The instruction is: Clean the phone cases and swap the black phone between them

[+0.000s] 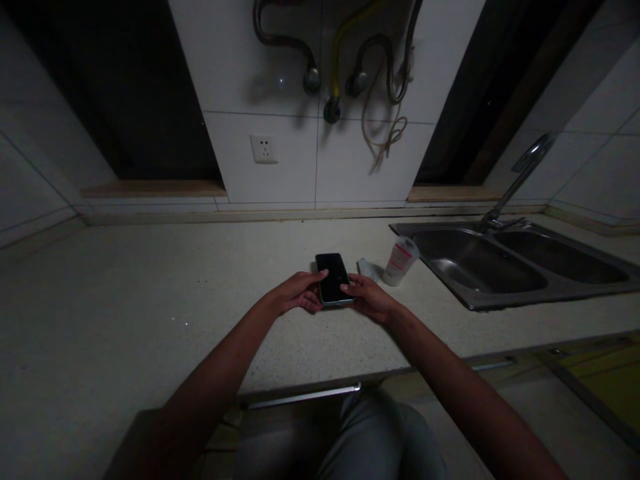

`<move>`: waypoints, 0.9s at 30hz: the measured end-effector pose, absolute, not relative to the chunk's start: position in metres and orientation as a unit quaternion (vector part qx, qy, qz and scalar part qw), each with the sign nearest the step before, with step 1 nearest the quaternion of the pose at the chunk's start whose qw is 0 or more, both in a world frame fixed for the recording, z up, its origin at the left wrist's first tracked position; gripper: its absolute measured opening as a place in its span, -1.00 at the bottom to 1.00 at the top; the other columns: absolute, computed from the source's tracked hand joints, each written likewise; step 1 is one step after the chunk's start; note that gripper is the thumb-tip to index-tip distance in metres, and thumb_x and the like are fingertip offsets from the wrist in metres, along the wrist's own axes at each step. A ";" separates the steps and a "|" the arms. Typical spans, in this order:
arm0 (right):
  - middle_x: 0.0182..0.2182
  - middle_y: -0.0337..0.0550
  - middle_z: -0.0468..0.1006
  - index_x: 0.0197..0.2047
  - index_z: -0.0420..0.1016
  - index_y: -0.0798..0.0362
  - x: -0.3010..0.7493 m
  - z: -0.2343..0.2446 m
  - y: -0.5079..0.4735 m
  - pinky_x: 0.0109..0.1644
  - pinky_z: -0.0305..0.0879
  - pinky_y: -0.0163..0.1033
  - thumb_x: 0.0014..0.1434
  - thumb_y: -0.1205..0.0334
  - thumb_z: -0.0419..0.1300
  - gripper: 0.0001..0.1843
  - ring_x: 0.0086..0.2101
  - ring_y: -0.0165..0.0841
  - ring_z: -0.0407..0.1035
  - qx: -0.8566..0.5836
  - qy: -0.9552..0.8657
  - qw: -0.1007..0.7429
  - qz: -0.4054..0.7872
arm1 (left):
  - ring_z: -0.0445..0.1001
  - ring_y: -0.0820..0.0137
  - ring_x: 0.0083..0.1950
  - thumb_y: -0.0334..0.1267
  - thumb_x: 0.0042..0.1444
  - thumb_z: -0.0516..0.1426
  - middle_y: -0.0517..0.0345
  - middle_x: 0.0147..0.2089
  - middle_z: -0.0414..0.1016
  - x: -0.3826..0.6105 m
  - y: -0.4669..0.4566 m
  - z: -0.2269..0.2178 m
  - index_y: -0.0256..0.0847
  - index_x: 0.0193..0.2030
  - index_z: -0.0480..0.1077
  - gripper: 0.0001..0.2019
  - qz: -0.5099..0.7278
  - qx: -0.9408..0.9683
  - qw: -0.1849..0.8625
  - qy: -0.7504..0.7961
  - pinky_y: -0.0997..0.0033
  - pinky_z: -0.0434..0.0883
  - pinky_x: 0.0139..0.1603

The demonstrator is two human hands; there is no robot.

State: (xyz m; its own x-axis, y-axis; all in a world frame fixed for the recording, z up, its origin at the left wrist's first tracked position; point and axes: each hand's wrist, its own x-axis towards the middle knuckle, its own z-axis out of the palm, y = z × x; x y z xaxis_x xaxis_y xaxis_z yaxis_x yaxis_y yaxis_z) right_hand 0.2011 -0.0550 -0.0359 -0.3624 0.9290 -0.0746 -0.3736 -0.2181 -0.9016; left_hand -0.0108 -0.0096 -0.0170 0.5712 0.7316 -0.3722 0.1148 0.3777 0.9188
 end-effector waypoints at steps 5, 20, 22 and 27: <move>-0.26 -0.09 0.66 -0.11 0.54 0.15 0.200 -0.035 -0.057 -0.13 0.40 -0.27 -0.10 0.22 0.52 -0.52 -0.30 -0.36 0.54 -0.333 -0.443 0.443 0.705 | 0.46 0.43 -0.60 0.02 0.21 0.17 0.11 -0.52 0.49 -0.004 -0.009 -0.017 -0.26 -0.30 0.35 -0.67 0.313 0.529 0.617 0.492 0.46 0.43 -0.54; -0.52 -0.25 0.45 -0.36 0.48 0.12 0.192 -0.048 -0.055 -0.41 0.16 -0.32 0.07 -0.11 0.33 -0.59 -0.51 -0.45 0.26 -0.426 -0.585 0.407 0.558 | 0.23 0.48 -0.78 -0.08 0.21 0.18 0.36 -0.73 0.27 -0.007 -0.003 -0.028 -0.24 -0.02 0.34 -0.69 0.345 0.587 0.488 0.546 0.60 0.08 -0.71; -0.54 -0.24 0.45 -0.35 0.51 0.12 0.189 -0.049 -0.055 -0.42 0.14 -0.31 0.10 -0.09 0.29 -0.62 -0.52 -0.42 0.26 -0.479 -0.607 0.410 0.483 | 0.23 0.48 -0.78 -0.12 0.23 0.16 0.35 -0.74 0.27 -0.007 -0.002 -0.027 -0.25 -0.01 0.34 -0.71 0.342 0.585 0.484 0.554 0.60 0.08 -0.71; -0.39 -0.11 0.60 -0.19 0.61 0.13 0.185 -0.044 -0.060 -0.30 0.24 -0.25 0.19 0.01 0.18 -0.64 -0.38 -0.29 0.42 -0.546 -0.661 0.389 0.336 | 0.23 0.47 -0.79 -0.16 0.23 0.16 0.32 -0.75 0.29 -0.007 -0.002 -0.028 -0.27 -0.06 0.36 -0.75 0.347 0.569 0.483 0.568 0.58 0.09 -0.70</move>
